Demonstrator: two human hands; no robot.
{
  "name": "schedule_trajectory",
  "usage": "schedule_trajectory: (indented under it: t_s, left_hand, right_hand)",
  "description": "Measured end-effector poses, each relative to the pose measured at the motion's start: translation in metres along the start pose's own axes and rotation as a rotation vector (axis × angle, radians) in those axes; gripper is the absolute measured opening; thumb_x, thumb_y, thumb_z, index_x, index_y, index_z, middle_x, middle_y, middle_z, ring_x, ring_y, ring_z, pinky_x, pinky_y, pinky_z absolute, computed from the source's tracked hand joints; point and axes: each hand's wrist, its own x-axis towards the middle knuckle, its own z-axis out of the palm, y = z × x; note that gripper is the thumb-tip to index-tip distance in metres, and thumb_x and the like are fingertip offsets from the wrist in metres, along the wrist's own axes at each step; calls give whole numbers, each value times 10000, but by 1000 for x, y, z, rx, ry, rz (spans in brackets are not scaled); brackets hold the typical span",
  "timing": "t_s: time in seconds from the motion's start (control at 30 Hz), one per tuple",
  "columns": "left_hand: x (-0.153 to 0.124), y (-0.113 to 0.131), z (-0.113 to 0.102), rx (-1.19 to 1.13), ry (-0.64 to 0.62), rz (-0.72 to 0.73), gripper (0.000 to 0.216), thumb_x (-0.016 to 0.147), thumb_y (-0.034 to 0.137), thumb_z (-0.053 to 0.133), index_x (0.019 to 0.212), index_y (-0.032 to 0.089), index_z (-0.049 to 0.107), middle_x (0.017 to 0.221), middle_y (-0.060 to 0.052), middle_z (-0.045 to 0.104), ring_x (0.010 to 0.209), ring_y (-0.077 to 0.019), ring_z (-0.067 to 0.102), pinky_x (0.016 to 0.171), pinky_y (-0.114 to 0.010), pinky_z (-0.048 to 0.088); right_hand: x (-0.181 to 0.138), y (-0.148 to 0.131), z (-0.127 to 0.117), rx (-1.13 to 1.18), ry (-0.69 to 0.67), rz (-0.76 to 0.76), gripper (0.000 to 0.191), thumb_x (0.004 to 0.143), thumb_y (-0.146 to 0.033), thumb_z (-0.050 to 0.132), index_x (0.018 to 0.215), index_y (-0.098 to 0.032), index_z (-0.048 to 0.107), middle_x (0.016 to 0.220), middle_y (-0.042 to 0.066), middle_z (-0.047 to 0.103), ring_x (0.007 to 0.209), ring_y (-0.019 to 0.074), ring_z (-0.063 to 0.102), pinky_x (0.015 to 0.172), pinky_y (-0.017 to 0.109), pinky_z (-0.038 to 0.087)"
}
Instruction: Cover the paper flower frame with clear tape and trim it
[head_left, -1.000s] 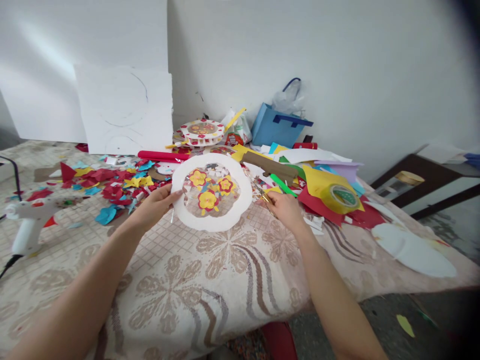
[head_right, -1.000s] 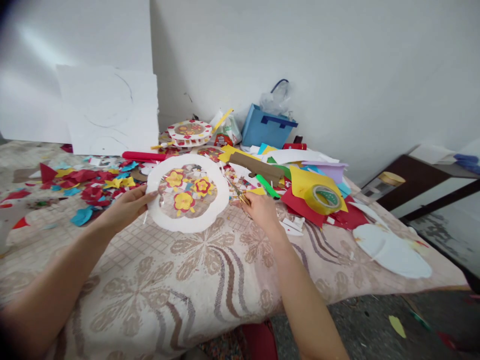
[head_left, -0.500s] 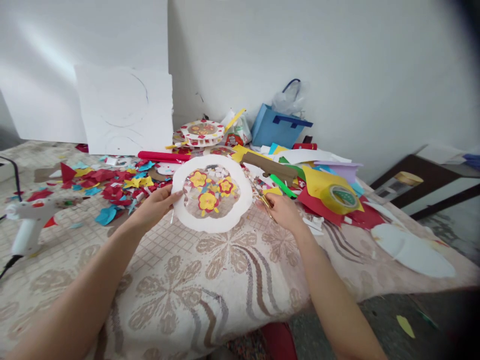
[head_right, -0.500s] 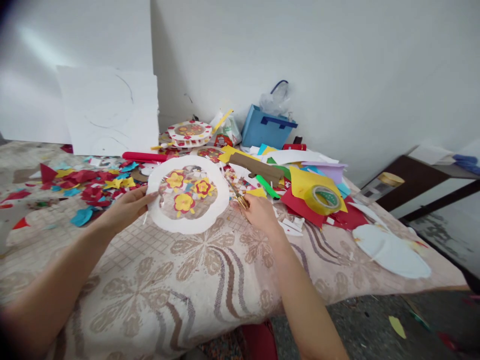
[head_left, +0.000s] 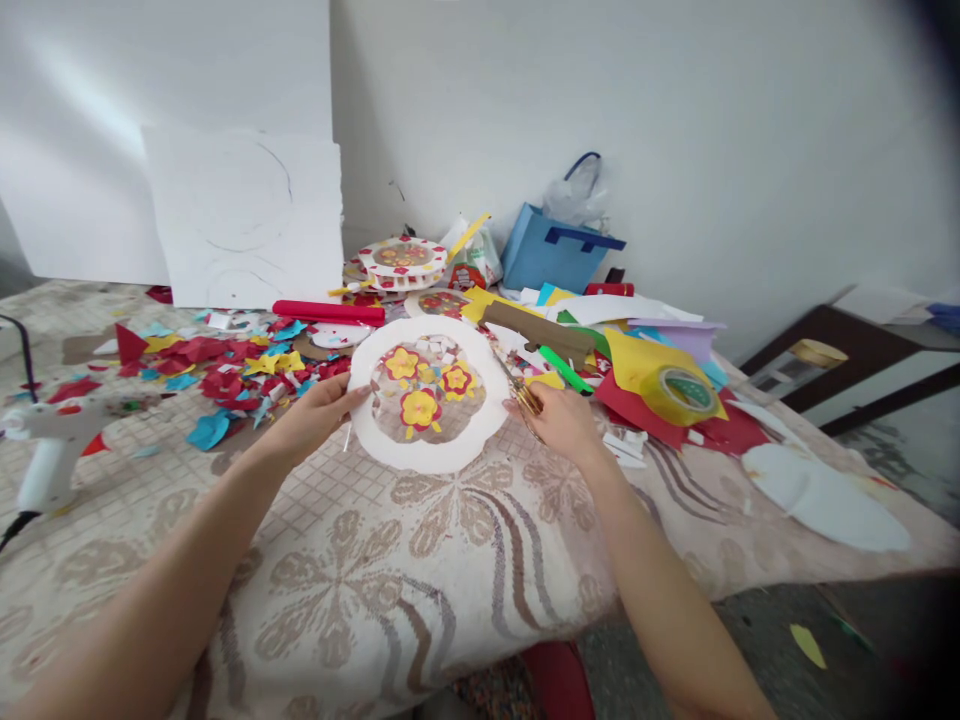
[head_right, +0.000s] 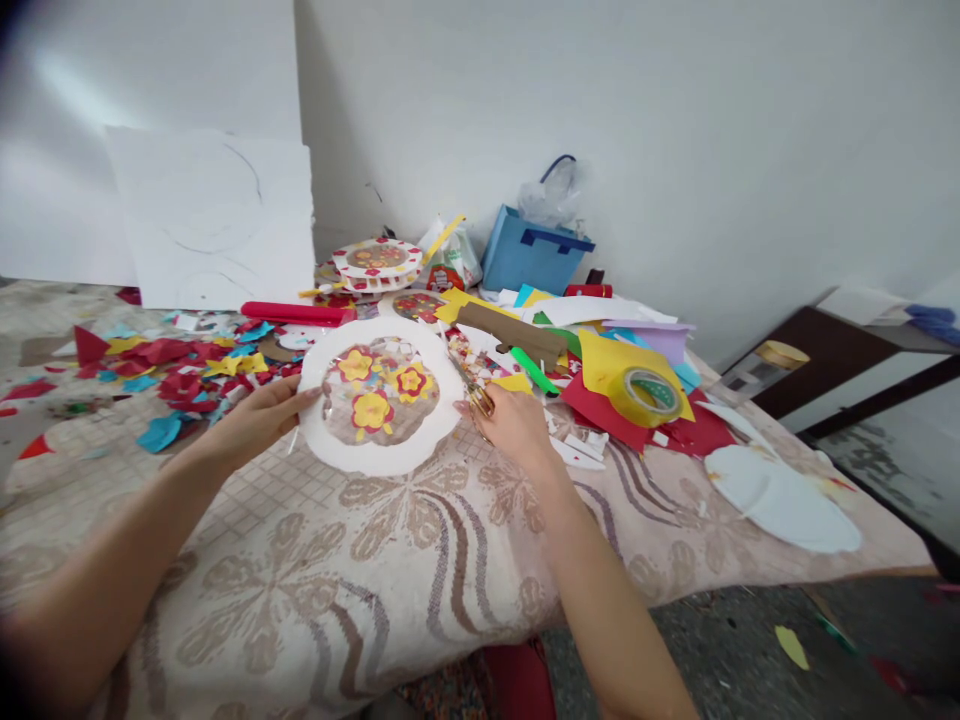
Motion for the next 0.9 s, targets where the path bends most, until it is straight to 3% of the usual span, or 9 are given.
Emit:
schedule_trajectory:
  t_s: [0.27, 0.63, 0.9]
  left_hand:
    - [0, -2, 2, -4, -7, -10, 475, 692, 445, 716, 1068, 166, 637, 1013, -85, 716, 919, -234, 664, 859, -365, 518]
    - [-2, 0, 2, 32, -16, 9, 456, 729, 434, 680, 1099, 170, 637, 1019, -101, 712, 888, -232, 668, 799, -360, 543]
    - [0, -3, -3, 44, -18, 4, 416, 730, 426, 686, 1059, 173, 652, 993, -96, 717, 901, -241, 670, 771, -350, 557]
  right_hand:
    - [0, -5, 1, -38, 29, 36, 422, 887, -591, 429, 795, -199, 555, 700, 49, 648, 660, 201, 591, 517, 270, 176]
    - [1, -2, 6, -3, 70, 45, 452, 888, -597, 432, 726, -194, 554, 650, 46, 623, 615, 180, 550, 511, 263, 174]
    - [5, 7, 10, 416, 29, 58, 489, 890, -599, 368, 670, -197, 537, 569, 16, 542, 558, 154, 504, 506, 248, 265]
